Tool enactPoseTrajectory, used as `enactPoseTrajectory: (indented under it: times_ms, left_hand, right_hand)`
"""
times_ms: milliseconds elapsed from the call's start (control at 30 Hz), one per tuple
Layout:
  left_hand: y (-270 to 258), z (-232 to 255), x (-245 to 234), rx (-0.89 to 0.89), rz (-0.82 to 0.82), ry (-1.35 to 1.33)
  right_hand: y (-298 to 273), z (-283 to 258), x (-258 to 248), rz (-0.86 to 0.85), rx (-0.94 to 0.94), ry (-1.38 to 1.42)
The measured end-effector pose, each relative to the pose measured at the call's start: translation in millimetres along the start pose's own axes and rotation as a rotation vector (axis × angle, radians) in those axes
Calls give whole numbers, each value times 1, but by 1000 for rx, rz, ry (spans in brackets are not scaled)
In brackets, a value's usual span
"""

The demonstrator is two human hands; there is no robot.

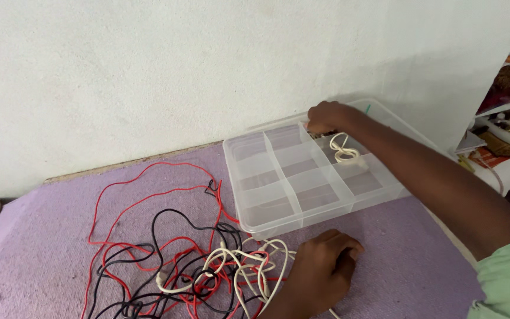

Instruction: The person coils various colored cables by hand and places them into a compartmentalized plastic storage box. The person handles white, brown, and red cables, wrapping them into neat loops before depositing them into the box.

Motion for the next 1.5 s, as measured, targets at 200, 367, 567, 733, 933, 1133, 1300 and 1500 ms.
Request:
enactPoseTrajectory:
  times_ms: [200, 367, 567, 733, 933, 1133, 1300, 1500]
  left_hand:
    - [2, -2, 2, -70, -43, 16]
    - [0, 2, -1, -26, -22, 17]
    - [1, 3, -1, -45, -11, 24]
    - [1, 2, 0, -80, -27, 28]
    - [0, 7, -2, -9, -11, 34]
    - [-2, 4, 0, -21, -17, 17]
    - [-3, 6, -1, 23, 3, 22]
    - [-7, 7, 0, 72, 27, 65]
  right_hand:
    - [-8, 1, 2, -22, -30, -140]
    - [-29, -1, -1, -103, -41, -41]
    - [-8, 1, 10, 81, -194, -183]
    - [-16, 11, 8, 111, -160, -28]
    - [-36, 9, -5, 58, -250, 38]
    - [-66, 0, -31, 211, -315, 138]
    - [-98, -7, -57, 381, -344, 115]
    - [-157, -25, -77, 633, -402, 81]
Point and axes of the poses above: each hand's wrist, its own y-axis towards the middle knuckle, its own x-axis out of the palm, z = x × y, the point moved 8 cm from there along y, towards the middle knuckle, and after that the axes turned 10 degrees about -x, right-handed, at the moved point
